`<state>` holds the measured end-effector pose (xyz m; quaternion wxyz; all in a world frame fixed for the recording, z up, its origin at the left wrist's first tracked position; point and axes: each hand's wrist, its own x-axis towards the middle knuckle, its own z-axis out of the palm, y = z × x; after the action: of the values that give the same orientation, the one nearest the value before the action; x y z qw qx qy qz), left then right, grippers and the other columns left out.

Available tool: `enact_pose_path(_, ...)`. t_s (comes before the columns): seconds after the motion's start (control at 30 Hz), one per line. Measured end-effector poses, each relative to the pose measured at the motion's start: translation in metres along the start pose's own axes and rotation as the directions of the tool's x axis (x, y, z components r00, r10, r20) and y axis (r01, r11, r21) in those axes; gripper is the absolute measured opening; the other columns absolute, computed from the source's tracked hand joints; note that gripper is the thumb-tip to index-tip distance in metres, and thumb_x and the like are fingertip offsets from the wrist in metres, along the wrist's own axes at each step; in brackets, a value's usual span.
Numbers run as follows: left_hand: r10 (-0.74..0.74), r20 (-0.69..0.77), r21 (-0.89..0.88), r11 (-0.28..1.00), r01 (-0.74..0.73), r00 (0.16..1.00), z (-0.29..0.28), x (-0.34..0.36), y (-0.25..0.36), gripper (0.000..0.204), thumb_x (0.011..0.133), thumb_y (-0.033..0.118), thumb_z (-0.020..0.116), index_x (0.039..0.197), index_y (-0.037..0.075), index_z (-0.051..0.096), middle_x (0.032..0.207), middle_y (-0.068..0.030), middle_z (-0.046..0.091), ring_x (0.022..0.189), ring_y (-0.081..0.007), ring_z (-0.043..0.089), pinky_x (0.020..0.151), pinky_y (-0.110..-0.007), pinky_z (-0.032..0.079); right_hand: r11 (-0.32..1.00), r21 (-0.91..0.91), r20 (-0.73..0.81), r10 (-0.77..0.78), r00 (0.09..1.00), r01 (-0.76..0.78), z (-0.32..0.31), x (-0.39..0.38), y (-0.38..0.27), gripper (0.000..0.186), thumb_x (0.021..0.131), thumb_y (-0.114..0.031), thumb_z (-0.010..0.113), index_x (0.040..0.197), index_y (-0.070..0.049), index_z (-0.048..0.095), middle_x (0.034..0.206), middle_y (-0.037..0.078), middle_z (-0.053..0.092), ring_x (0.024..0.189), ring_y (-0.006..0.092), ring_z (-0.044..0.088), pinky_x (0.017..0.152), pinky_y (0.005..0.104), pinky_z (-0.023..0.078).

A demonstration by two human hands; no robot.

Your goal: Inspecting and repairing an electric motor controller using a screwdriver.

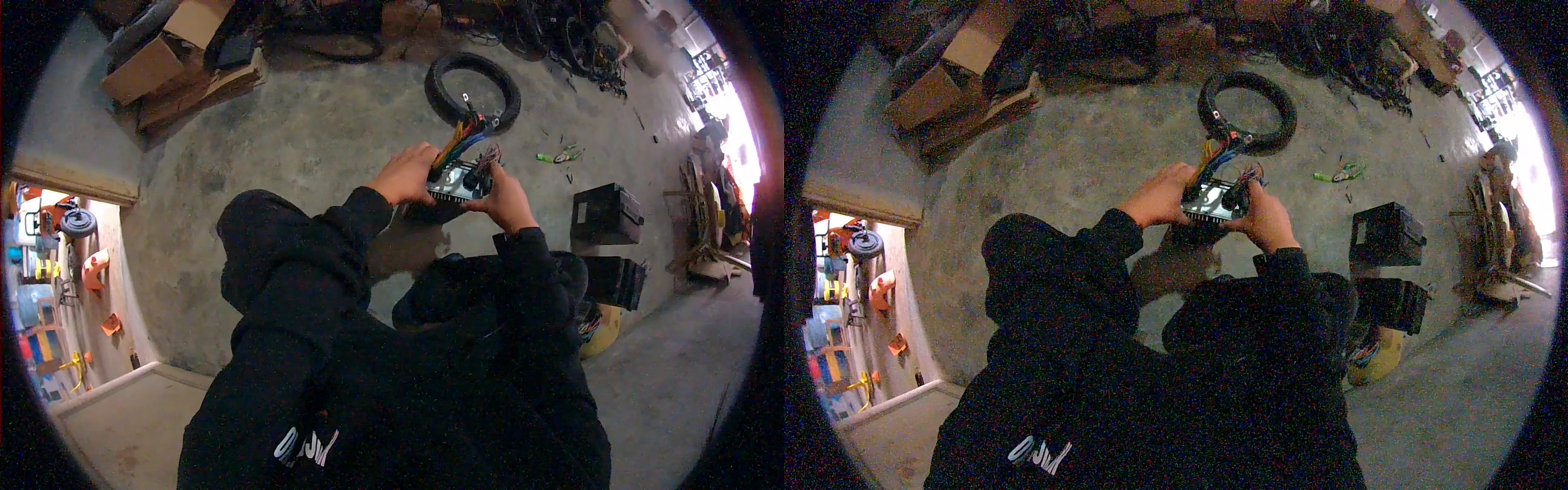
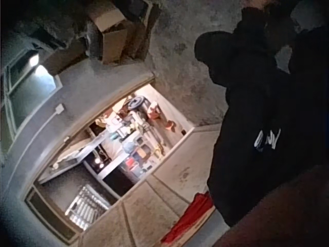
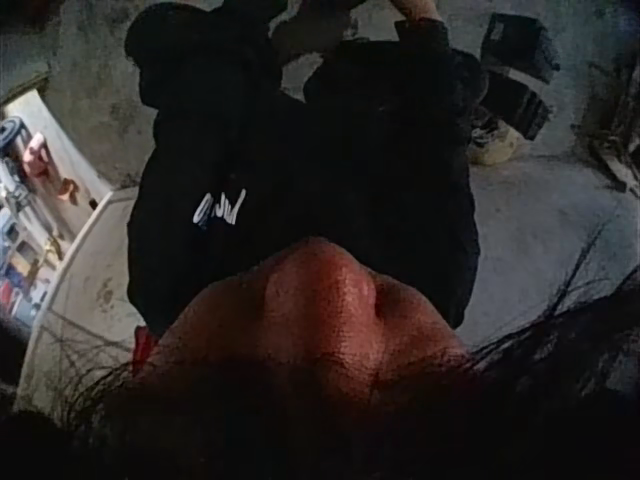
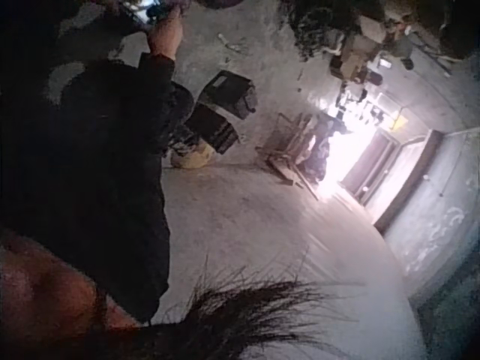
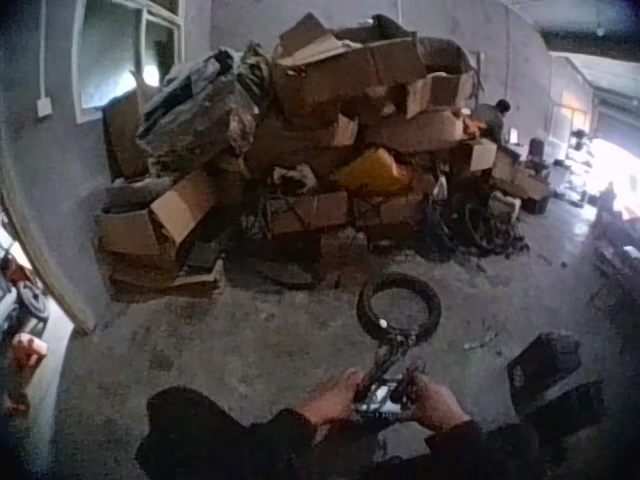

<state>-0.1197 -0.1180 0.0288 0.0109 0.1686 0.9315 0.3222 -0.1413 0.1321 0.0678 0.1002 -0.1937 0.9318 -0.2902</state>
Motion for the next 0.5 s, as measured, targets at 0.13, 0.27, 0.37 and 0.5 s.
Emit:
enact_pose_path(0.13,-0.033,0.033,-0.007,0.999,0.034,0.999,0.000,0.002,0.005,0.085,0.056,0.028,0.094,0.129,0.006,0.054,0.127,-0.0147,0.057,0.124,-0.0391,0.053,0.103,-0.047,0.045,0.997,-0.076,0.000,0.023,1.000,-0.023,0.003,0.000,0.009,0.080,0.063,-0.032,0.094,0.126,-0.004,0.053,0.111,0.021,0.073,0.106,0.0436,0.067,0.088,0.0507,0.054)
enact_pose_path(0.27,0.088,-0.070,-0.053,0.994,-0.092,0.994,0.010,0.000,-0.005,0.088,0.056,0.027,0.094,0.130,0.005,0.053,0.128,-0.0152,0.056,0.126,-0.0391,0.052,0.105,-0.046,0.044,0.995,-0.096,0.006,0.027,1.000,-0.027,0.004,0.000,0.010,0.084,0.063,-0.034,0.094,0.129,-0.004,0.051,0.111,0.021,0.073,0.107,0.0439,0.067,0.088,0.0509,0.054)
enact_pose_path(0.37,0.135,-0.219,0.043,0.991,-0.129,0.966,0.022,-0.004,-0.011,0.089,0.056,0.027,0.094,0.131,0.004,0.052,0.129,-0.0153,0.055,0.128,-0.0386,0.050,0.107,-0.044,0.042,0.994,-0.108,-0.001,0.021,1.000,-0.021,0.006,-0.001,0.009,0.085,0.064,-0.032,0.094,0.131,-0.004,0.049,0.113,0.022,0.072,0.110,0.0438,0.066,0.090,0.0501,0.053)
enact_pose_path(0.5,0.095,-0.163,-0.195,0.973,-0.127,0.982,0.020,0.000,-0.011,0.088,0.056,0.025,0.093,0.131,0.003,0.052,0.128,-0.0158,0.055,0.124,-0.0392,0.054,0.105,-0.043,0.045,0.997,0.070,0.006,-0.012,1.000,0.011,0.007,-0.004,0.009,0.083,0.067,-0.026,0.094,0.132,-0.003,0.048,0.119,0.023,0.070,0.114,0.0436,0.065,0.094,0.0485,0.053)
